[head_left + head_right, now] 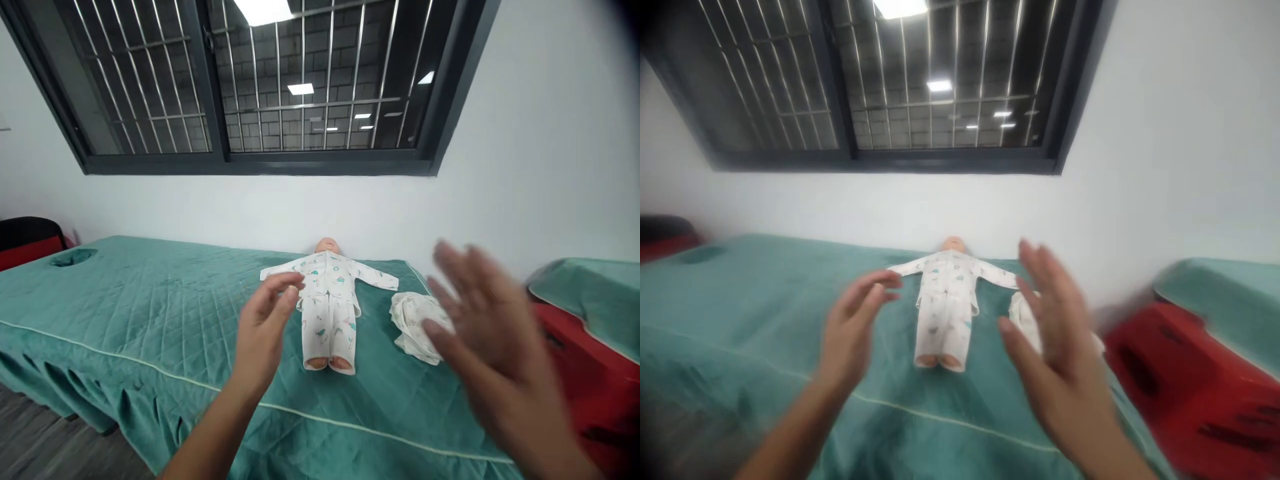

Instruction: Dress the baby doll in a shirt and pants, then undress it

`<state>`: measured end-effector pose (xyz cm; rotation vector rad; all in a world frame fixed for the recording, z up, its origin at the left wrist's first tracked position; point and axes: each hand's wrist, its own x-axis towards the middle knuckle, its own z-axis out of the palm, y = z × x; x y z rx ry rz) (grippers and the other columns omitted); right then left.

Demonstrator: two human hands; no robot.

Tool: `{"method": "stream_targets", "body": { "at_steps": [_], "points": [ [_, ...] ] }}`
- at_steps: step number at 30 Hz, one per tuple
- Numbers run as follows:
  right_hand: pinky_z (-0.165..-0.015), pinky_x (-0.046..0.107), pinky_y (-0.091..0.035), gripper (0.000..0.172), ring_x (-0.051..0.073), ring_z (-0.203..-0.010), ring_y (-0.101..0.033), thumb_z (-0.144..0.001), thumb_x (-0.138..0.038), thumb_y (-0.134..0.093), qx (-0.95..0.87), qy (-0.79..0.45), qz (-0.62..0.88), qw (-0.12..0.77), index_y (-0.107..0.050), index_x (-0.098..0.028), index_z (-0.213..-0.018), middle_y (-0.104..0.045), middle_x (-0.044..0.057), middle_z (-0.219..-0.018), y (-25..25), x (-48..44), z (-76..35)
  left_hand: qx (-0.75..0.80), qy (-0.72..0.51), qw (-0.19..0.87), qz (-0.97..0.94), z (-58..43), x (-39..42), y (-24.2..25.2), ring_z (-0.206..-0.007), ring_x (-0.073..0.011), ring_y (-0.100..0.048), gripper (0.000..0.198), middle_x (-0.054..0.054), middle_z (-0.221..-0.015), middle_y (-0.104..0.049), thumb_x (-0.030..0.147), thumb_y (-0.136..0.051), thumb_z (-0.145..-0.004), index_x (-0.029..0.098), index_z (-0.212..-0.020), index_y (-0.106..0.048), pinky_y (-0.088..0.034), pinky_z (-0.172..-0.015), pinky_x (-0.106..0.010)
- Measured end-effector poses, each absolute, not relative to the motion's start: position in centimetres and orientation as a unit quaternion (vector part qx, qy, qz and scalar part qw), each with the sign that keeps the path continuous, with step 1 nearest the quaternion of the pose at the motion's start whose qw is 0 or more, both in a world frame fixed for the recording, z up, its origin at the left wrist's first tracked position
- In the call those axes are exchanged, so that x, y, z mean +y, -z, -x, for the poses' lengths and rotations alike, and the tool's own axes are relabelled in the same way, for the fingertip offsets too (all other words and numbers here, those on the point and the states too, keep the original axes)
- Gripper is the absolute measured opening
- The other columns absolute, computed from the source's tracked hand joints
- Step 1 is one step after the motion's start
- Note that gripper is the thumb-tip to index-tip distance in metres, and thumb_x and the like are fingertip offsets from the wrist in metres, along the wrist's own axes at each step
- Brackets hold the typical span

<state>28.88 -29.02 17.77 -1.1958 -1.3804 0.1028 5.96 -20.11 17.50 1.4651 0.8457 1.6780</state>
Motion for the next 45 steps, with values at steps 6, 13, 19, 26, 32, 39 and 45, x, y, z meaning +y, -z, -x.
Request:
{"method": "stream_targets", "body": {
  "at_steps": [6,13,19,26,32,39,45],
  "points": [
    [-0.112,0.053,-0.038,0.063,0.030,-0.142,-0.037,-0.091,-0.043,-0.054,-0.581,-0.216,0.579,0.529,-0.031,-0.035,-0.150,-0.029,0.004,-0.160,-10.1,-14.7,-29.4,0.428,-0.549,0.323,-0.641,-10.0,-7.9,-8.4,-0.111,-0.0231,-0.060,0.029,-0.008,-0.117,-0.067,0.039,-0.050,-0.093,0.021,-0.108,-0.068,-0.047,-0.097,-0.038],
    [-0.111,0.051,-0.037,0.048,0.029,-0.131,-0.048,-0.089,-0.042,-0.051,-0.602,-0.157,0.593,0.511,-0.052,-0.026,-0.135,-0.052,0.008,-0.143,-8.5,0.7,-31.4,0.448,-0.480,0.224,-0.720,-16.1,6.4,-7.4,-0.115,-0.0248,-0.058,0.028,-0.012,-0.118,-0.067,0.024,-0.050,-0.090,0.015,-0.111,-0.067,-0.042,-0.105,-0.043],
    [-0.116,0.047,-0.032,0.044,0.026,-0.134,-0.045,-0.092,-0.045,-0.045,-0.630,-0.170,0.600,0.462,-0.058,-0.024,-0.130,-0.054,0.007,-0.141,-5.3,4.5,-32.8,0.400,-0.417,0.232,-0.782,-18.3,10.4,-6.1,-0.119,-0.0229,-0.057,0.033,-0.009,-0.124,-0.066,0.024,-0.041,-0.095,0.018,-0.112,-0.069,-0.040,-0.108,-0.039],
    [-0.120,0.047,-0.023,0.049,0.022,-0.143,-0.032,-0.097,-0.046,-0.037,-0.669,-0.169,0.593,0.415,-0.050,-0.023,-0.139,-0.043,0.007,-0.151,-4.8,4.5,-32.9,0.412,-0.404,0.232,-0.783,-18.2,9.9,-5.5,-0.129,-0.0223,-0.050,0.040,-0.006,-0.136,-0.061,0.028,-0.036,-0.098,0.021,-0.125,-0.064,-0.034,-0.114,-0.039],
    [-0.120,0.047,-0.021,0.049,0.023,-0.143,-0.031,-0.097,-0.049,-0.036,-0.673,-0.173,0.595,0.404,-0.052,-0.025,-0.136,-0.045,0.006,-0.149,-5.1,4.7,-32.9,0.423,-0.392,0.240,-0.781,-18.2,9.9,-5.5,-0.130,-0.0231,-0.049,0.042,-0.006,-0.139,-0.058,0.029,-0.035,-0.098,0.020,-0.129,-0.062,-0.035,-0.114,-0.040],
    [-0.118,0.046,-0.024,0.048,0.024,-0.138,-0.038,-0.094,-0.052,-0.038,-0.654,-0.187,0.621,0.389,-0.057,-0.027,-0.131,-0.048,0.006,-0.144,-5.2,5.3,-33.0,0.431,-0.367,0.212,-0.797,-18.0,9.9,-5.3,-0.130,-0.0219,-0.049,0.043,-0.006,-0.141,-0.056,0.027,-0.033,-0.098,0.021,-0.133,-0.058,-0.037,-0.113,-0.039],
    [-0.119,0.048,-0.023,0.051,0.026,-0.141,-0.035,-0.093,-0.053,-0.039,-0.653,-0.190,0.628,0.378,-0.054,-0.027,-0.135,-0.045,0.007,-0.148,-5.2,5.3,-33.0,0.417,-0.366,0.199,-0.808,-17.9,10.1,-5.0,-0.130,-0.0219,-0.049,0.044,-0.007,-0.141,-0.055,0.025,-0.033,-0.098,0.020,-0.135,-0.056,-0.037,-0.113,-0.039]
  ]
}}
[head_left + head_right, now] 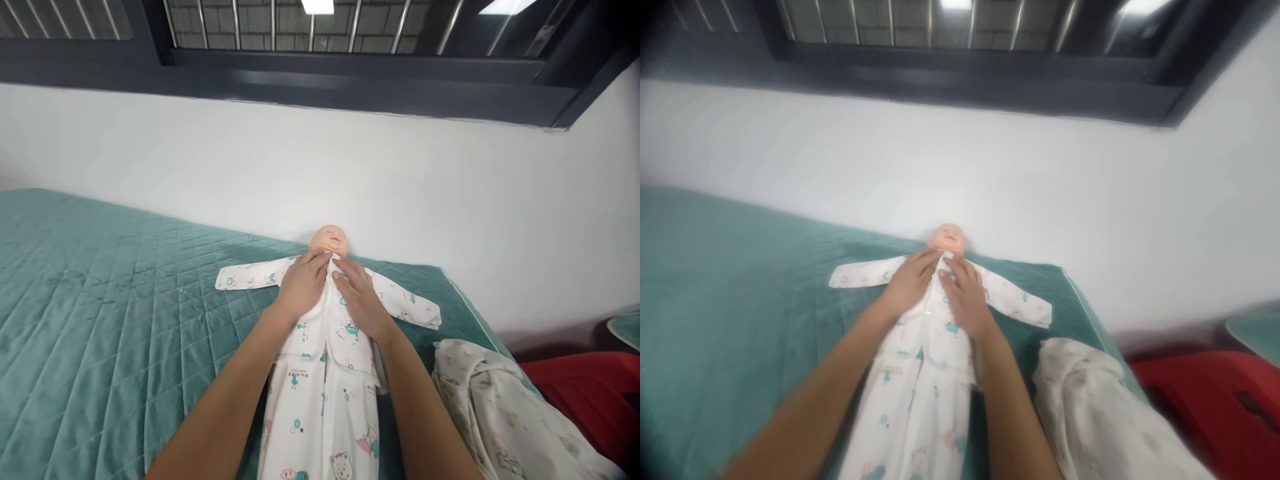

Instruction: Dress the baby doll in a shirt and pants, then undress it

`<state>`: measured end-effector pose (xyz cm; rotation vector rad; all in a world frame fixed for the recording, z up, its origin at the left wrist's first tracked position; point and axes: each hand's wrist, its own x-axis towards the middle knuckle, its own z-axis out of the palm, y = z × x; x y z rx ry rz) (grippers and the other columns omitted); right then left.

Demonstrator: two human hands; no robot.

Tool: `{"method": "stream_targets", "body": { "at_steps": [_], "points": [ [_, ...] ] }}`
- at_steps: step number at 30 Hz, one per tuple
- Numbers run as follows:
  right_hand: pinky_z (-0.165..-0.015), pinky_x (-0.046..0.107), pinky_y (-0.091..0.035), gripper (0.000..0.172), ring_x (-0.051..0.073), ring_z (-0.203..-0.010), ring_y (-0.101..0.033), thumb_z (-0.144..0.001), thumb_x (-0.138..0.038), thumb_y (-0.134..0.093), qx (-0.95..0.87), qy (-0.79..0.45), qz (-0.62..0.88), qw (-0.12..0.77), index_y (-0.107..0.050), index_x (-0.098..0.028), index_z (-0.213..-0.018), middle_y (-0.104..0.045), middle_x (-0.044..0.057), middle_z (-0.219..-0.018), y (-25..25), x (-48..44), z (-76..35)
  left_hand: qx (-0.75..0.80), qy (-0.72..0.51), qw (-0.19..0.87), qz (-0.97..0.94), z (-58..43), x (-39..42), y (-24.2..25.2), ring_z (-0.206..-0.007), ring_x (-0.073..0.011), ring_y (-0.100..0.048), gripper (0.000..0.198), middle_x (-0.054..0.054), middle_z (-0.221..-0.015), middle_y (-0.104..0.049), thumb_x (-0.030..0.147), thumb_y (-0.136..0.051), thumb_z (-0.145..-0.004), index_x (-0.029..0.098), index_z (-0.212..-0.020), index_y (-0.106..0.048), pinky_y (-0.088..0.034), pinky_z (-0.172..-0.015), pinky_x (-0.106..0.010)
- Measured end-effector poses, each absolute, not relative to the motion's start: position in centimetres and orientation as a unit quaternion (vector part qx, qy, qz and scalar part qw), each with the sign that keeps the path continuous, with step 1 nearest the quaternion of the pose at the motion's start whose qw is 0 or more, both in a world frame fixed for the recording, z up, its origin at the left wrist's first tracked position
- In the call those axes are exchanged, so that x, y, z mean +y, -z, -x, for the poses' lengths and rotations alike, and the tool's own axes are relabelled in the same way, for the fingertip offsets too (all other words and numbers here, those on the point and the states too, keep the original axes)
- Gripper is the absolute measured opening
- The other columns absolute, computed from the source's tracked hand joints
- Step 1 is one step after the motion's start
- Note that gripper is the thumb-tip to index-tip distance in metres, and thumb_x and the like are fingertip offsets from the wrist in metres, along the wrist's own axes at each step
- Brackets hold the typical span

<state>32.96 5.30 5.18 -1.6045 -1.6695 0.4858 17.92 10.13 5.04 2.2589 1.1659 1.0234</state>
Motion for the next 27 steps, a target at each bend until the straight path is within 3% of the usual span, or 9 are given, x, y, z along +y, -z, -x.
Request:
{"method": "stream_targets", "body": {
  "at_steps": [9,17,22,27],
  "points": [
    [-0.117,0.053,-0.026,0.051,0.027,-0.140,-0.036,-0.095,-0.054,-0.038,-0.662,-0.163,0.628,0.375,-0.052,-0.029,-0.137,-0.045,0.008,-0.148,-4.6,5.5,-33.2,0.420,-0.358,0.208,-0.808,-18.0,10.1,-5.1,-0.130,-0.0220,-0.048,0.043,-0.006,-0.142,-0.054,0.025,-0.033,-0.098,0.023,-0.134,-0.056,-0.037,-0.113,-0.041],
    [-0.110,0.062,-0.029,0.035,0.032,-0.142,-0.033,-0.097,-0.028,-0.038,-0.791,-0.047,0.537,0.291,-0.057,-0.027,-0.126,-0.049,0.011,-0.146,-3.6,6.2,-34.5,0.432,-0.340,0.197,-0.812,-18.0,9.9,-5.2,-0.130,-0.0222,-0.048,0.043,-0.005,-0.142,-0.053,0.025,-0.033,-0.098,0.025,-0.134,-0.055,-0.038,-0.112,-0.041],
    [-0.113,0.056,-0.029,0.041,0.028,-0.139,-0.037,-0.098,-0.044,-0.036,-0.719,-0.107,0.598,0.337,-0.050,-0.031,-0.134,-0.047,0.008,-0.146,-4.3,5.6,-33.5,0.432,-0.362,0.202,-0.801,-18.0,9.7,-5.3,-0.128,-0.0212,-0.049,0.041,-0.004,-0.138,-0.056,0.025,-0.033,-0.098,0.024,-0.131,-0.057,-0.038,-0.111,-0.039],
    [-0.115,0.049,-0.029,0.054,0.027,-0.137,-0.038,-0.093,-0.052,-0.041,-0.645,-0.167,0.641,0.381,-0.046,-0.024,-0.139,-0.048,0.009,-0.145,-5.3,4.9,-32.5,0.430,-0.367,0.210,-0.798,-18.0,9.7,-5.3,-0.126,-0.0212,-0.051,0.038,-0.003,-0.136,-0.058,0.024,-0.034,-0.098,0.026,-0.126,-0.061,-0.040,-0.110,-0.040]
  ]
}}
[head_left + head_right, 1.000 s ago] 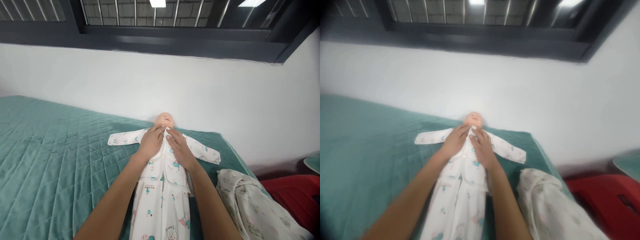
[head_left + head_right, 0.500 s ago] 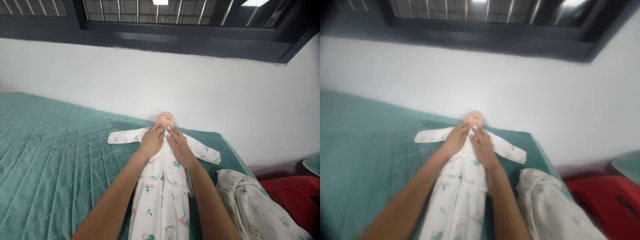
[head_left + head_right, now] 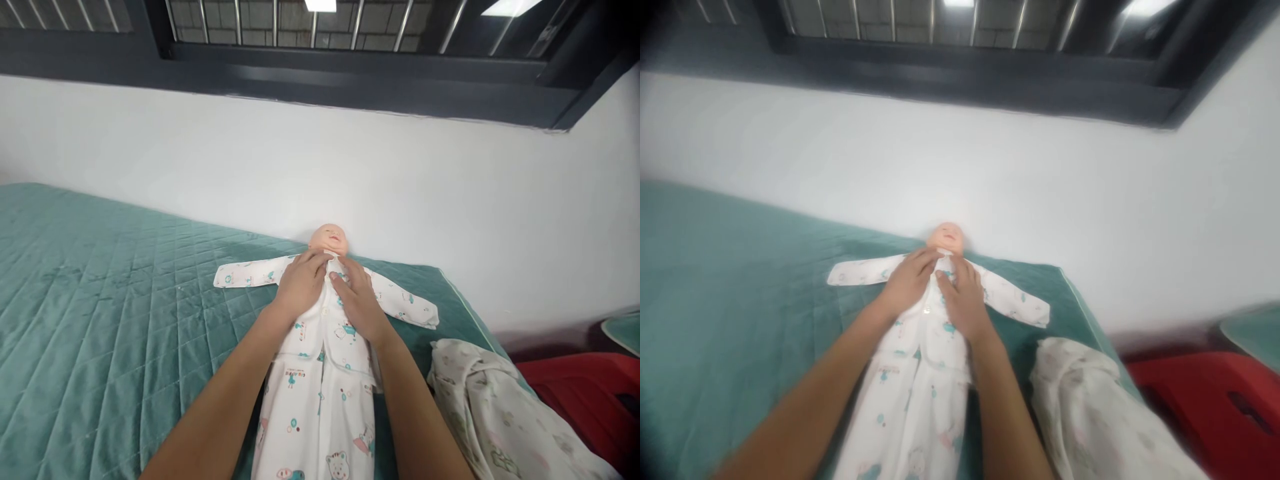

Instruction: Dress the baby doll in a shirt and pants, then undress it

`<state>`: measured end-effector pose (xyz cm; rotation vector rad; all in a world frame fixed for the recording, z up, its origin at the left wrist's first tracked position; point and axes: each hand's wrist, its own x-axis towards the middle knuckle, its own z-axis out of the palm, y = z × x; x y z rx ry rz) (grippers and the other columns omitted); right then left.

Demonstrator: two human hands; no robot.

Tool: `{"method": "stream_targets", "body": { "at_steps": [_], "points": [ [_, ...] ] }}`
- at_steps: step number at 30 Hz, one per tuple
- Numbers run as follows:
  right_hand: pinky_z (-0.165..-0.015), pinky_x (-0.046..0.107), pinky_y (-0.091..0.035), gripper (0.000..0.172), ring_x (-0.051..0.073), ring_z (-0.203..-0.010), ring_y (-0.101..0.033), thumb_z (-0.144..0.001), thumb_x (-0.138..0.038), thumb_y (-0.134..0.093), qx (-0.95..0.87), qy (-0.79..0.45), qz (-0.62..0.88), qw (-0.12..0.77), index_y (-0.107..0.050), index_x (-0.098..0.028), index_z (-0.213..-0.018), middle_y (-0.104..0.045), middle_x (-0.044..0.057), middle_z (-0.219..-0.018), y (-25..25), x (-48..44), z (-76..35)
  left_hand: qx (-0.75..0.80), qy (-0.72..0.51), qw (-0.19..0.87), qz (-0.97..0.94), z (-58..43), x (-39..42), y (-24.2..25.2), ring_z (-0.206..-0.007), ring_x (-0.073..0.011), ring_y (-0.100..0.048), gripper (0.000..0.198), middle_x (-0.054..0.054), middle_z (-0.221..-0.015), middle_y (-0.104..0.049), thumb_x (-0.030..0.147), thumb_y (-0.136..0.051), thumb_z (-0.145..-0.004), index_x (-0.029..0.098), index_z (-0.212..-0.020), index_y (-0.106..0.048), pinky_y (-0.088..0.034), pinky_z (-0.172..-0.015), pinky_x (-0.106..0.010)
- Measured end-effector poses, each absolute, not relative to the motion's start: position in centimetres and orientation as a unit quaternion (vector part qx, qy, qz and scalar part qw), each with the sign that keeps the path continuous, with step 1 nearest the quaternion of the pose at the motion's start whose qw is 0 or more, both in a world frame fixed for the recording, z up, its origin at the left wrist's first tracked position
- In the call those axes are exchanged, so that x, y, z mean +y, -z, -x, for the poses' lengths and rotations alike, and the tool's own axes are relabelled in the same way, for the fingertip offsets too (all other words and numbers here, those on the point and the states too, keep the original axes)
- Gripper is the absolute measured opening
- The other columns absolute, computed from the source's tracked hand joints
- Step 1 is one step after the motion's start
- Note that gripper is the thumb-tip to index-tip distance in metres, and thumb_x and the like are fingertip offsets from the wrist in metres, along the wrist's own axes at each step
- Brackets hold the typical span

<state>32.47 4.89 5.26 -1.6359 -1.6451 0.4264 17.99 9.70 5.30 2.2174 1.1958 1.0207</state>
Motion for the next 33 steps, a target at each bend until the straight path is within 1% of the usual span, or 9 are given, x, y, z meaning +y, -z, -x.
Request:
{"method": "stream_targets", "body": {
  "at_steps": [3,7,14,18,26,29,33],
  "points": [
    [-0.116,0.048,-0.028,0.058,0.027,-0.137,-0.038,-0.092,-0.052,-0.045,-0.631,-0.180,0.642,0.396,-0.043,-0.023,-0.142,-0.047,0.009,-0.146,-5.51,4.70,-32.32,0.432,-0.360,0.209,-0.800,-17.96,9.71,-5.31,-0.128,-0.0221,-0.050,0.037,-0.003,-0.138,-0.056,0.024,-0.036,-0.097,0.026,-0.122,-0.063,-0.039,-0.111,-0.041],
    [-0.117,0.048,-0.026,0.057,0.025,-0.138,-0.036,-0.093,-0.050,-0.043,-0.643,-0.181,0.629,0.398,-0.042,-0.026,-0.144,-0.046,0.007,-0.148,-5.55,4.63,-32.41,0.433,-0.353,0.208,-0.803,-17.90,9.75,-5.30,-0.130,-0.0222,-0.049,0.037,-0.003,-0.139,-0.055,0.024,-0.036,-0.097,0.028,-0.120,-0.065,-0.038,-0.112,-0.041],
    [-0.118,0.052,-0.022,0.054,0.028,-0.142,-0.031,-0.093,-0.053,-0.040,-0.651,-0.179,0.637,0.371,-0.051,-0.028,-0.140,-0.041,0.007,-0.151,-5.31,4.84,-32.54,0.424,-0.351,0.205,-0.810,-17.79,9.78,-5.14,-0.131,-0.0230,-0.048,0.037,-0.003,-0.141,-0.053,0.023,-0.038,-0.096,0.028,-0.121,-0.065,-0.037,-0.113,-0.043],
    [-0.117,0.053,-0.025,0.053,0.029,-0.141,-0.034,-0.093,-0.052,-0.041,-0.645,-0.171,0.639,0.383,-0.053,-0.027,-0.138,-0.044,0.008,-0.149,-5.11,4.95,-32.51,0.426,-0.360,0.206,-0.804,-17.90,9.76,-5.20,-0.129,-0.0217,-0.049,0.038,-0.004,-0.138,-0.055,0.023,-0.036,-0.097,0.029,-0.122,-0.064,-0.037,-0.113,-0.042],
    [-0.118,0.051,-0.024,0.053,0.027,-0.140,-0.034,-0.092,-0.052,-0.044,-0.634,-0.185,0.636,0.398,-0.054,-0.024,-0.137,-0.045,0.007,-0.149,-4.97,5.09,-32.53,0.426,-0.381,0.210,-0.793,-18.01,9.56,-5.37,-0.126,-0.0205,-0.052,0.039,-0.005,-0.135,-0.058,0.024,-0.035,-0.098,0.024,-0.127,-0.060,-0.039,-0.111,-0.039],
    [-0.117,0.050,-0.026,0.051,0.027,-0.138,-0.038,-0.090,-0.049,-0.048,-0.625,-0.193,0.626,0.424,-0.055,-0.023,-0.134,-0.049,0.008,-0.146,-5.07,4.99,-32.49,0.416,-0.402,0.216,-0.786,-18.00,9.60,-5.22,-0.123,-0.0201,-0.053,0.037,-0.006,-0.130,-0.061,0.022,-0.037,-0.097,0.022,-0.123,-0.063,-0.040,-0.110,-0.038],
    [-0.113,0.047,-0.035,0.046,0.025,-0.132,-0.045,-0.087,-0.045,-0.055,-0.588,-0.219,0.605,0.490,-0.057,-0.025,-0.128,-0.053,0.008,-0.141,-5.22,4.45,-32.37,0.414,-0.435,0.240,-0.763,-17.77,9.27,-5.34,-0.124,-0.0193,-0.053,0.028,-0.004,-0.125,-0.063,0.021,-0.044,-0.094,0.023,-0.106,-0.068,-0.039,-0.111,-0.037]
  ]
}}
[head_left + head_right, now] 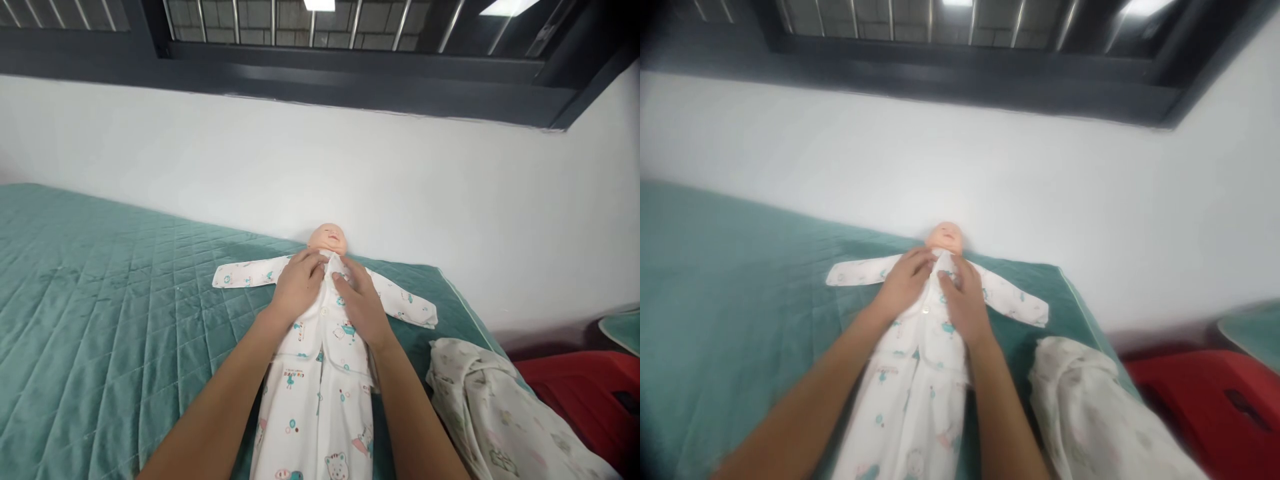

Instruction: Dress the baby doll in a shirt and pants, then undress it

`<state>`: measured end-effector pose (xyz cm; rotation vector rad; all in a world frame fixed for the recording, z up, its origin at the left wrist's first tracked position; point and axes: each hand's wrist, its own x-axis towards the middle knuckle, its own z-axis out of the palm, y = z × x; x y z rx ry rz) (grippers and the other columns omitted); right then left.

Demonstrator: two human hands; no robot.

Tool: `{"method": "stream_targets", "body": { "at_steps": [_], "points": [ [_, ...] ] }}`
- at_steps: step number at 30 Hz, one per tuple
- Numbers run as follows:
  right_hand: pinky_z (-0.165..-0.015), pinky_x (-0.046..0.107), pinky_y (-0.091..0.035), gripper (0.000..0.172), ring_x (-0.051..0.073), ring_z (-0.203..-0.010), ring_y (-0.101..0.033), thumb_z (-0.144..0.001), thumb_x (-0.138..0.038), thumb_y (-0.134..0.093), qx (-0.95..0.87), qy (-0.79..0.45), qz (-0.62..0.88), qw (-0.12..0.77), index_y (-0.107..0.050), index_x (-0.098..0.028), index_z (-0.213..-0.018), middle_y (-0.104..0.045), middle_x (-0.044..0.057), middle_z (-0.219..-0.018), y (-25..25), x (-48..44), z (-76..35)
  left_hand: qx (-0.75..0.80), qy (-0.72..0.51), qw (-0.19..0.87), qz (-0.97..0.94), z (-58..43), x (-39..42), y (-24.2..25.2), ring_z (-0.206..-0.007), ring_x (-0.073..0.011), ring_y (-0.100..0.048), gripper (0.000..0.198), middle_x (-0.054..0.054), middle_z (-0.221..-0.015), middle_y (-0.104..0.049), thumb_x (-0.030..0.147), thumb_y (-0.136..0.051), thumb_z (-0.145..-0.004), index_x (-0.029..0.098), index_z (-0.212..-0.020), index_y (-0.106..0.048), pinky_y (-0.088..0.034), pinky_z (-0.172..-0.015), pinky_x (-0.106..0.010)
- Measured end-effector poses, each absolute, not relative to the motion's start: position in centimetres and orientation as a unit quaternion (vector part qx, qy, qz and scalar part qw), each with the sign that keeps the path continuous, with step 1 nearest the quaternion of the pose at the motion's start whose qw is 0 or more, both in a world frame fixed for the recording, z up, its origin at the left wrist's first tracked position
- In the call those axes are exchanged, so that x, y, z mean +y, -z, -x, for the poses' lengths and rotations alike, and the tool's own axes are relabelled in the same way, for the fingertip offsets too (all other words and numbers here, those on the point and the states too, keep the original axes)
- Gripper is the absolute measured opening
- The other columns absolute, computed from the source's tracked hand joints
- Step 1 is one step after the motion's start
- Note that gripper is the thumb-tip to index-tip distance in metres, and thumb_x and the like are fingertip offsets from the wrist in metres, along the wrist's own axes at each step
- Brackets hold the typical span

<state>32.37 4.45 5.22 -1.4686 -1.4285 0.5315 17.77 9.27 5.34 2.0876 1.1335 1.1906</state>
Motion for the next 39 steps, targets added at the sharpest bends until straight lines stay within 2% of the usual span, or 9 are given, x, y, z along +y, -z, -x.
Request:
{"method": "stream_targets", "body": {
  "at_steps": [4,8,12,19,30,39],
  "points": [
    [-0.111,0.045,-0.037,0.032,0.024,-0.130,-0.049,-0.084,-0.036,-0.058,-0.563,-0.218,0.586,0.541,-0.061,-0.028,-0.115,-0.056,0.004,-0.137,-5.4,3.4,-32.2,0.406,-0.438,0.302,-0.743,-17.0,8.3,-6.3,-0.128,-0.0200,-0.052,0.020,-0.002,-0.131,-0.062,0.021,-0.051,-0.089,0.024,-0.090,-0.071,-0.035,-0.115,-0.038],
    [-0.114,0.048,-0.032,0.011,0.024,-0.130,-0.049,-0.086,-0.032,-0.057,-0.590,-0.183,0.572,0.540,-0.065,-0.028,-0.092,-0.057,0.002,-0.136,-5.6,2.7,-32.0,0.388,-0.401,0.373,-0.741,-15.9,7.8,-7.2,-0.129,-0.0214,-0.051,0.021,0.001,-0.136,-0.059,0.027,-0.052,-0.090,0.026,-0.088,-0.073,-0.036,-0.116,-0.041],
    [-0.113,0.049,-0.034,0.012,0.027,-0.128,-0.050,-0.086,-0.034,-0.057,-0.606,-0.178,0.563,0.534,-0.068,-0.027,-0.085,-0.059,0.003,-0.134,-5.7,2.6,-32.0,0.361,-0.381,0.422,-0.739,-15.1,8.1,-7.2,-0.131,-0.0212,-0.050,0.022,0.002,-0.142,-0.055,0.036,-0.054,-0.091,0.027,-0.090,-0.074,-0.037,-0.115,-0.038],
    [-0.113,0.046,-0.034,0.012,0.026,-0.127,-0.052,-0.083,-0.036,-0.063,-0.590,-0.201,0.567,0.539,-0.071,-0.027,-0.084,-0.062,0.003,-0.130,-5.6,3.0,-32.0,0.346,-0.392,0.466,-0.714,-15.1,8.2,-7.1,-0.132,-0.0217,-0.050,0.017,0.001,-0.142,-0.056,0.035,-0.060,-0.088,0.026,-0.091,-0.074,-0.041,-0.111,-0.034],
    [-0.110,0.047,-0.033,0.009,0.026,-0.122,-0.055,-0.076,-0.033,-0.067,-0.566,-0.233,0.584,0.534,-0.064,-0.024,-0.078,-0.064,0.005,-0.126,-6.1,3.4,-31.8,0.364,-0.379,0.449,-0.722,-15.3,7.9,-7.6,-0.129,-0.0232,-0.053,0.018,0.001,-0.142,-0.055,0.036,-0.059,-0.087,0.027,-0.087,-0.075,-0.048,-0.105,-0.036],
    [-0.109,0.047,-0.033,0.011,0.026,-0.122,-0.055,-0.076,-0.034,-0.068,-0.560,-0.238,0.590,0.531,-0.064,-0.024,-0.077,-0.063,0.004,-0.127,-6.0,3.5,-31.8,0.353,-0.381,0.452,-0.726,-15.3,7.9,-7.4,-0.132,-0.0210,-0.049,0.017,0.000,-0.144,-0.053,0.036,-0.058,-0.089,0.027,-0.092,-0.073,-0.045,-0.106,-0.034]
  ]
}}
